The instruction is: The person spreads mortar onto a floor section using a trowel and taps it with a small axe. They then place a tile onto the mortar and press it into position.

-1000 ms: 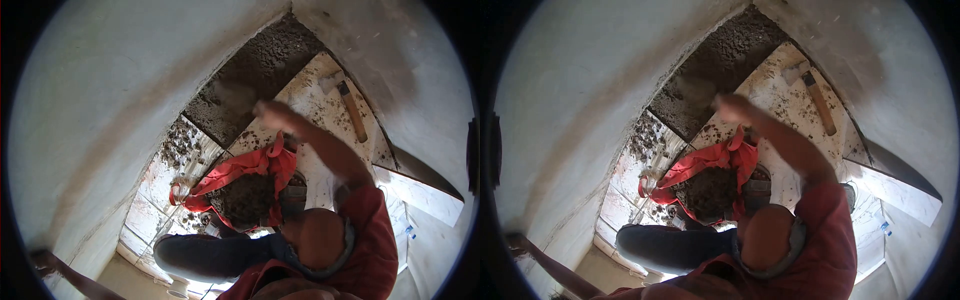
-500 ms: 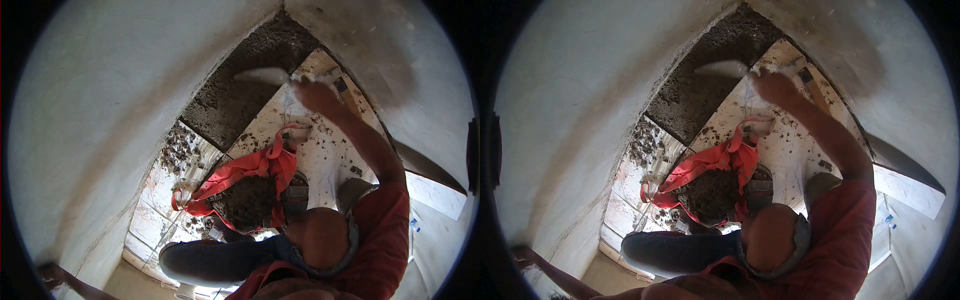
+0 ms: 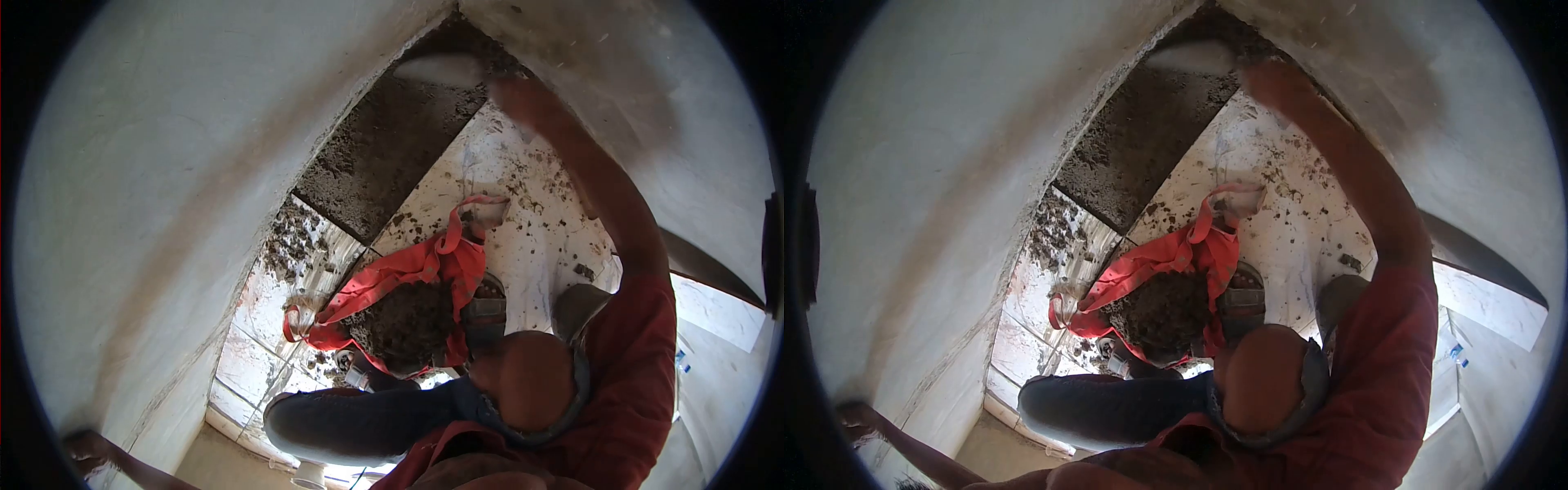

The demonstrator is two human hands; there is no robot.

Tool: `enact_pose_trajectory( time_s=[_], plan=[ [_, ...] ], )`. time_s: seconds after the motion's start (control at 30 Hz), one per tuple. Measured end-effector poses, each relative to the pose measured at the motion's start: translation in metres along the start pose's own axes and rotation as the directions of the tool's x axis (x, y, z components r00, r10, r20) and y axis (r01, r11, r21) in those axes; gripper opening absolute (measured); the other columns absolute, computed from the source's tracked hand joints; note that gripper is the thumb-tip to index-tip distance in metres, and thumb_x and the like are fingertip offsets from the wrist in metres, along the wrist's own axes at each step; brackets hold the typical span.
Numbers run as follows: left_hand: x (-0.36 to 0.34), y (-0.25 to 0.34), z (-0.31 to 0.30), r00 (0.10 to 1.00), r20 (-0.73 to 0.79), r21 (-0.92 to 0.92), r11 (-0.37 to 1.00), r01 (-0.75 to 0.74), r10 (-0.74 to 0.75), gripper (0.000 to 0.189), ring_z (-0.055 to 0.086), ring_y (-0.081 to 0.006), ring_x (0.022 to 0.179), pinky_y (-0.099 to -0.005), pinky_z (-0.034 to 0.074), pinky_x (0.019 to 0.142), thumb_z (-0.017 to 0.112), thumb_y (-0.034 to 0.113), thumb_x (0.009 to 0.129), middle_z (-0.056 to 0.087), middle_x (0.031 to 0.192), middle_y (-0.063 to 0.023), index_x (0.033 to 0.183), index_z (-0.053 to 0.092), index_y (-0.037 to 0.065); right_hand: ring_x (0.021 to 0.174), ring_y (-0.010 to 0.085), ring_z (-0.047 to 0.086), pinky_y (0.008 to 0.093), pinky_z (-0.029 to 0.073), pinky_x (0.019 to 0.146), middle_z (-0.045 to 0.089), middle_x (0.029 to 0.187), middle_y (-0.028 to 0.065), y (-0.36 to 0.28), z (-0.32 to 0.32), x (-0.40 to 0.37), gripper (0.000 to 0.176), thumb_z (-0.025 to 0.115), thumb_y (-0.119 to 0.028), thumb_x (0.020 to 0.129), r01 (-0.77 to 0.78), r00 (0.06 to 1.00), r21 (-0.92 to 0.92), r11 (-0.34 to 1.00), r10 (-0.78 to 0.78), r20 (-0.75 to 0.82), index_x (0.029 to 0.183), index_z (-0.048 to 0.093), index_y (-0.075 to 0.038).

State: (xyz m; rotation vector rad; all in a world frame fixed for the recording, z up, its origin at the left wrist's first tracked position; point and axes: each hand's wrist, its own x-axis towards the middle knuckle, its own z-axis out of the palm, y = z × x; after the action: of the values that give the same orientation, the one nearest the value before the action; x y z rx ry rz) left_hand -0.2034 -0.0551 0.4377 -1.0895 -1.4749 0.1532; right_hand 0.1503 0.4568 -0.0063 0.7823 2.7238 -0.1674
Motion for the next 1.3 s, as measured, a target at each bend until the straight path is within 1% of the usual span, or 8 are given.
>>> enact_pose_trajectory(
  time_s=[0.03,0.17,0.33,0.57,0.77,0.97,1.2,1.3],
  plan=[
    [-0.001,-0.001,0.000,1.000,0.004,0.001,1.000,0.001,-0.001,0.053,0.007,-0.0383,0.133,-0.0546,0.007,0.102,0.025,0.036,0.095,0.012,0.143,-0.0259,0.130,0.031,-0.003,0.085,0.0341,0.062,0.0452,0.051,0.072,0.058,0.096,0.0238,-0.001,-0.041,-0.005,0.031,0.040,-0.017,0.087,-0.120,0.975,-0.016,0.993,0.121,0.187,0.114,0.049,-0.007],
    [0.001,-0.002,0.000,1.000,-0.004,-0.008,1.000,-0.017,0.017,0.052,0.008,-0.0384,0.133,-0.0546,0.008,0.102,0.025,0.035,0.095,0.012,0.143,-0.0261,0.130,0.031,-0.004,0.086,0.0343,0.061,0.0449,0.051,0.072,0.057,0.101,0.0238,0.013,-0.038,-0.004,0.030,0.041,-0.019,0.087,-0.160,0.983,-0.065,0.985,0.153,-0.103,0.112,0.051,-0.007],
    [0.001,-0.001,0.000,0.998,-0.006,0.005,0.998,-0.060,0.060,0.051,0.009,-0.0387,0.133,-0.0545,0.009,0.102,0.026,0.033,0.095,0.014,0.142,-0.0258,0.129,0.031,-0.005,0.082,0.0347,0.062,0.0429,0.053,0.069,0.056,0.099,0.0221,-0.050,-0.049,-0.032,0.030,0.043,-0.023,0.087,0.066,0.998,0.019,0.998,-0.066,0.007,0.111,0.052,-0.007],
    [0.000,-0.005,0.002,0.998,-0.034,-0.018,0.998,-0.052,0.052,0.051,0.011,-0.0387,0.132,-0.0542,0.009,0.103,0.027,0.033,0.095,0.015,0.142,-0.0261,0.128,0.032,-0.005,0.077,0.0316,0.063,0.0426,0.051,0.064,0.059,0.092,0.0187,0.033,-0.031,0.013,0.029,0.044,-0.024,0.087,-0.191,0.982,-0.079,0.978,0.191,-0.007,0.110,0.051,-0.008],
    [0.000,-0.005,0.001,0.998,-0.028,0.008,0.998,-0.056,0.056,0.053,0.011,-0.0383,0.133,-0.0542,0.009,0.103,0.026,0.036,0.095,0.016,0.142,-0.0257,0.128,0.033,-0.004,0.077,0.0311,0.063,0.0429,0.051,0.065,0.061,0.091,0.0178,-0.046,-0.052,-0.026,0.030,0.045,-0.022,0.085,0.041,0.999,-0.063,0.997,-0.042,-0.025,0.106,0.051,-0.003],
    [-0.001,-0.006,0.000,1.000,0.002,0.023,1.000,-0.011,0.010,0.053,0.009,-0.0390,0.133,-0.0542,0.008,0.103,0.025,0.037,0.095,0.014,0.142,-0.0260,0.129,0.032,-0.004,0.082,0.0332,0.062,0.0422,0.051,0.071,0.062,0.090,0.0203,0.026,-0.047,0.023,0.024,0.046,-0.014,0.081,-0.170,0.985,-0.088,0.981,0.168,-0.029,0.098,0.060,-0.003],
    [-0.001,-0.003,0.001,1.000,0.000,0.000,1.000,-0.018,0.018,0.052,0.008,-0.0394,0.133,-0.0549,0.007,0.102,0.025,0.034,0.095,0.012,0.142,-0.0268,0.129,0.031,-0.005,0.080,0.0314,0.062,0.0442,0.050,0.070,0.063,0.088,0.0185,-0.026,-0.044,-0.003,0.024,0.044,-0.018,0.083,-0.019,0.994,-0.080,0.997,0.010,-0.112,0.095,0.058,-0.003],
    [0.000,-0.004,-0.001,0.999,0.012,-0.009,0.999,-0.033,0.033,0.052,0.008,-0.0393,0.133,-0.0543,0.006,0.102,0.025,0.034,0.095,0.012,0.142,-0.0266,0.130,0.030,-0.005,0.079,0.0311,0.062,0.0444,0.050,0.068,0.062,0.089,0.0187,-0.002,-0.044,0.022,0.024,0.044,-0.019,0.083,-0.051,0.996,-0.131,0.990,0.060,0.061,0.098,0.057,-0.004]
  ],
)
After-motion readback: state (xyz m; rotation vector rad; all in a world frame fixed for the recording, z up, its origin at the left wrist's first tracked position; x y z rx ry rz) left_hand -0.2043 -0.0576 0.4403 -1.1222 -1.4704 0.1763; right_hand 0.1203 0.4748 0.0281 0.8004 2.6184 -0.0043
